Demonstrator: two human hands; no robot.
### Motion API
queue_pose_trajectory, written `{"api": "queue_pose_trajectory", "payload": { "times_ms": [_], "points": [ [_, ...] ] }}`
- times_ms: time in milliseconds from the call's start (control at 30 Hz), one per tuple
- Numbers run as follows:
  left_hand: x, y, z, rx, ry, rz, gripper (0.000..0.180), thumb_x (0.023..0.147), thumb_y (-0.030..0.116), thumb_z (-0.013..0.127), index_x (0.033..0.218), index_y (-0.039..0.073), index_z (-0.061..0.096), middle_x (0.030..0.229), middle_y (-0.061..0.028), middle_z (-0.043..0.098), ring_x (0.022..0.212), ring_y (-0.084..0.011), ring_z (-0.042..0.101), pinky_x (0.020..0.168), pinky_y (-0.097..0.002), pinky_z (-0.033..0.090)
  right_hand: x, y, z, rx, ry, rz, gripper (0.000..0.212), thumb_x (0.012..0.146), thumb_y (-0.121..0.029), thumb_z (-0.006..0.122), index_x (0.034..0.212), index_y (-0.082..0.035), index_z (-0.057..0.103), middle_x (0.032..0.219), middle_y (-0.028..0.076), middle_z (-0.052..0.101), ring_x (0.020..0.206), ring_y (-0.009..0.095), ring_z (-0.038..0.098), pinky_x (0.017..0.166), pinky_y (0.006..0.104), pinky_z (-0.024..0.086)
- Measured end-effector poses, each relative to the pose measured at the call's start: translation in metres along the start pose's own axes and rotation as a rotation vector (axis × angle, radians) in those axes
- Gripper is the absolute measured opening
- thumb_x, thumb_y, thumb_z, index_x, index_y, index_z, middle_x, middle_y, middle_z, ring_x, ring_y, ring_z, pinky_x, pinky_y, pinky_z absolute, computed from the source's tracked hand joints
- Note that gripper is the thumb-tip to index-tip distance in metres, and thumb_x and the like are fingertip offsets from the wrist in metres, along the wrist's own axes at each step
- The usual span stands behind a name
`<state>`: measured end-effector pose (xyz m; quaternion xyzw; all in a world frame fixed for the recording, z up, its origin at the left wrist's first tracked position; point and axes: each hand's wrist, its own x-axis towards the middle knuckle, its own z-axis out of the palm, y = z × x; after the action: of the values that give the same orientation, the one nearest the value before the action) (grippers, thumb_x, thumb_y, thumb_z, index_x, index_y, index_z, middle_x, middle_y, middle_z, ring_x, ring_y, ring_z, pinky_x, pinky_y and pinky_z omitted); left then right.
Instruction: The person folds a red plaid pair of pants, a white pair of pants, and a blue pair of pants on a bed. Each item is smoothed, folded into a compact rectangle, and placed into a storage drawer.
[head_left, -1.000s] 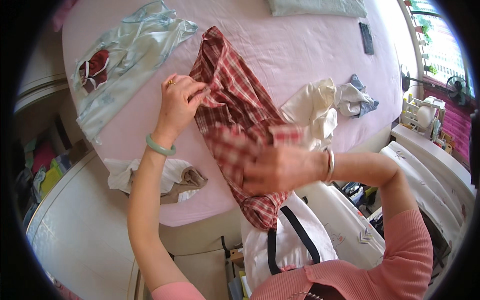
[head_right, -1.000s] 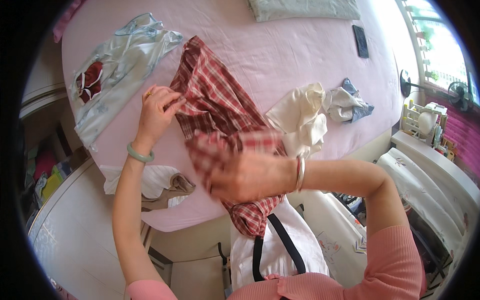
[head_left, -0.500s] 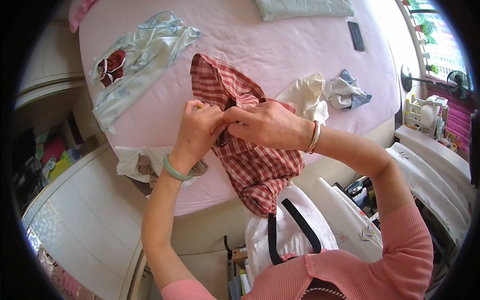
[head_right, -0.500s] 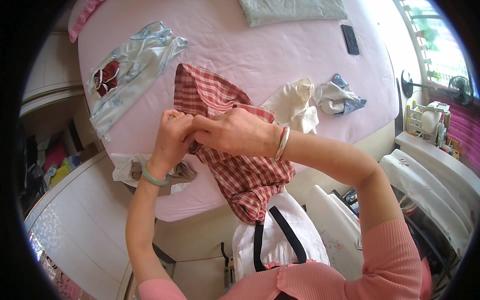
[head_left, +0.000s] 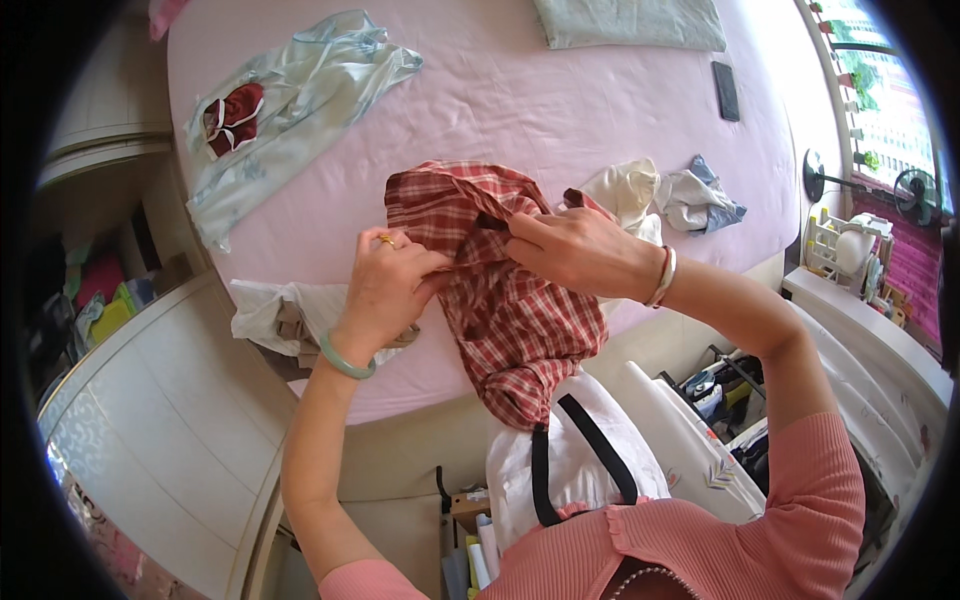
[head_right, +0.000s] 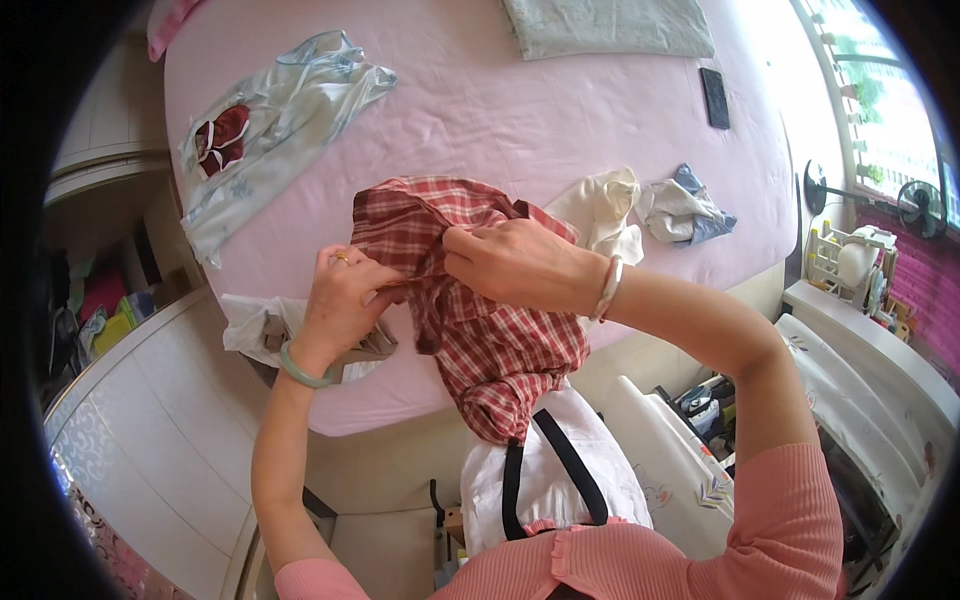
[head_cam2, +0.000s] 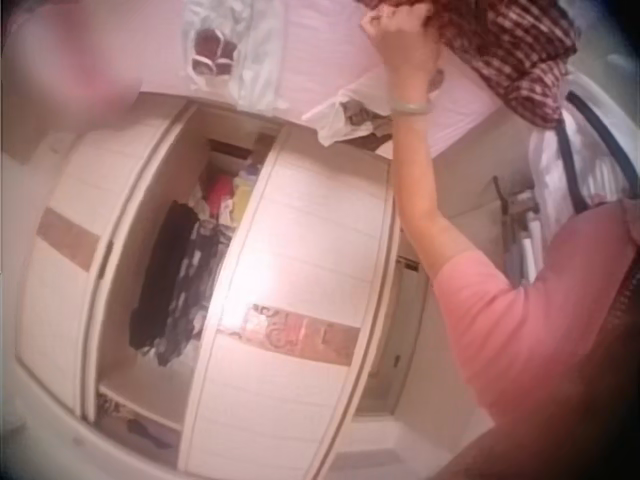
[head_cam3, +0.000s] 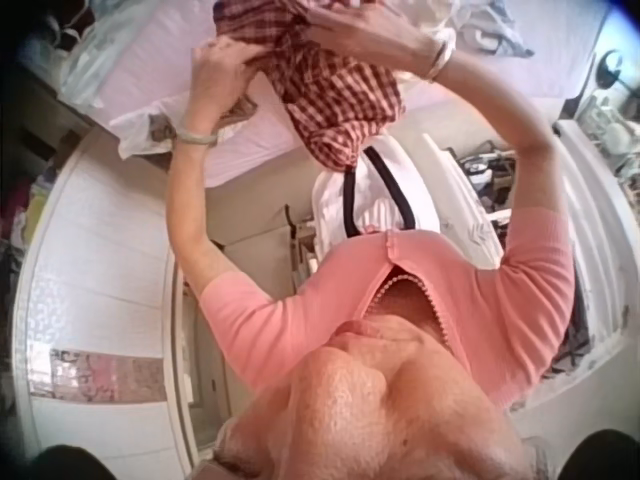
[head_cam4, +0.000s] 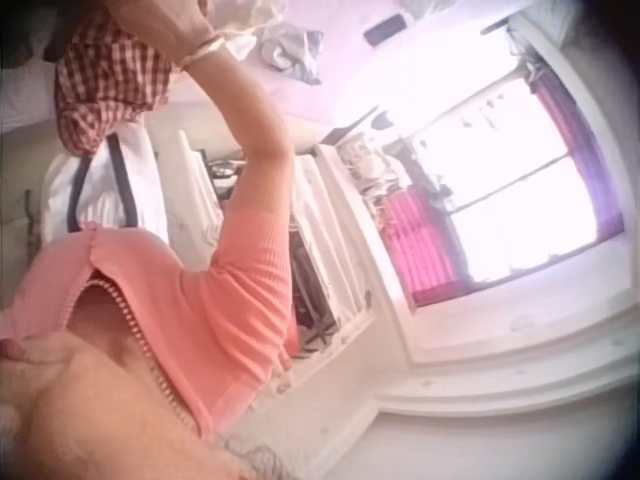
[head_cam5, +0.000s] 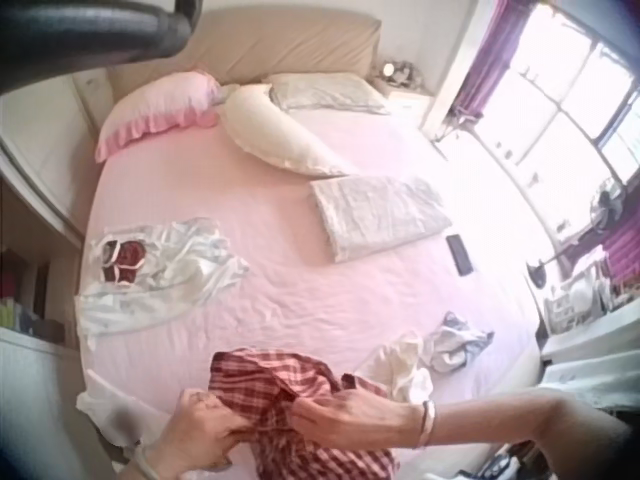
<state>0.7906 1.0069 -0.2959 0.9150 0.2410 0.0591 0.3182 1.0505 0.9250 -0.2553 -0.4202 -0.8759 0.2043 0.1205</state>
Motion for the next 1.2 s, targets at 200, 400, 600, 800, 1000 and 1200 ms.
{"api": "queue_pose_trajectory", "payload": {
  "times_ms": [200, 400, 600, 800, 1000, 1200],
  "points": [
    [-0.02, -0.049, 0.02, -0.355, 0.346, -0.688, 0.044, 0.088, 0.038, 0.068, 0.117, 0.006, 0.064, 0.109, -0.0121, 0.066, 0.094, -0.0248, 0.059, 0.089, -0.0415, 0.044, 0.004, -0.021, -0.015, 0.012, 0.091, -0.196, 0.013, 0.071, -0.014, 0.062, 0.079, -0.006, 0.055, 0.082, 0.004, 0.046, 0.075, 0.015, 0.055, 0.06, 0.0291, 0.05],
    [-0.039, -0.051, 0.061, -1.23, -0.08, -1.213, 0.061, 0.088, 0.05, 0.063, 0.13, 0.008, 0.052, 0.118, -0.0121, 0.062, 0.103, -0.027, 0.061, 0.084, -0.0424, 0.052, 0.006, -0.054, -0.016, 0.035, 0.137, -0.344, 0.013, 0.07, -0.016, 0.063, 0.075, -0.008, 0.055, 0.082, 0.002, 0.051, 0.088, 0.018, 0.055, 0.082, 0.0328, 0.049],
    [-0.035, -0.012, 0.058, -1.289, -0.23, -1.047, 0.049, 0.089, 0.05, 0.058, 0.121, 0.012, 0.061, 0.109, -0.0065, 0.067, 0.088, -0.0177, 0.065, 0.079, -0.0332, 0.053, -0.014, -0.103, -0.014, 0.269, 0.188, -0.55, 0.012, 0.076, -0.011, 0.061, 0.083, -0.002, 0.058, 0.07, 0.006, 0.048, 0.069, 0.022, 0.056, 0.089, 0.035, 0.048],
    [-0.024, 0.079, 0.03, -1.367, -0.1, -0.702, 0.027, 0.092, 0.011, 0.056, 0.116, 0.002, 0.064, 0.107, -0.0059, 0.068, 0.09, -0.0133, 0.066, 0.078, -0.0276, 0.054, -0.068, -0.176, -0.061, 0.199, 0.135, -0.526, 0.013, 0.077, -0.014, 0.06, 0.083, -0.006, 0.052, 0.072, 0.003, 0.046, 0.061, 0.016, 0.056, 0.054, 0.0313, 0.048],
    [-0.036, 0.205, -0.086, -1.152, -0.063, -0.521, 0.019, 0.095, 0.012, 0.057, 0.109, 0.0, 0.064, 0.093, -0.0015, 0.068, 0.081, -0.0093, 0.064, 0.074, -0.0243, 0.051, -0.157, -0.219, -0.137, -0.06, 0.221, -0.323, 0.024, 0.075, -0.013, 0.062, 0.097, -0.007, 0.058, 0.072, 0.004, 0.044, 0.058, 0.013, 0.054, 0.047, 0.0278, 0.045],
    [-0.087, 0.302, -0.064, -1.176, 0.028, -0.611, 0.024, 0.096, 0.023, 0.061, 0.1, 0.001, 0.07, 0.087, -0.0018, 0.071, 0.072, -0.0071, 0.064, 0.065, -0.0209, 0.05, -0.227, -0.316, -0.155, -0.132, 0.267, -0.356, 0.019, 0.075, -0.014, 0.063, 0.093, -0.009, 0.058, 0.067, 0.001, 0.043, 0.057, 0.013, 0.054, 0.044, 0.0267, 0.044]
  ]
}}
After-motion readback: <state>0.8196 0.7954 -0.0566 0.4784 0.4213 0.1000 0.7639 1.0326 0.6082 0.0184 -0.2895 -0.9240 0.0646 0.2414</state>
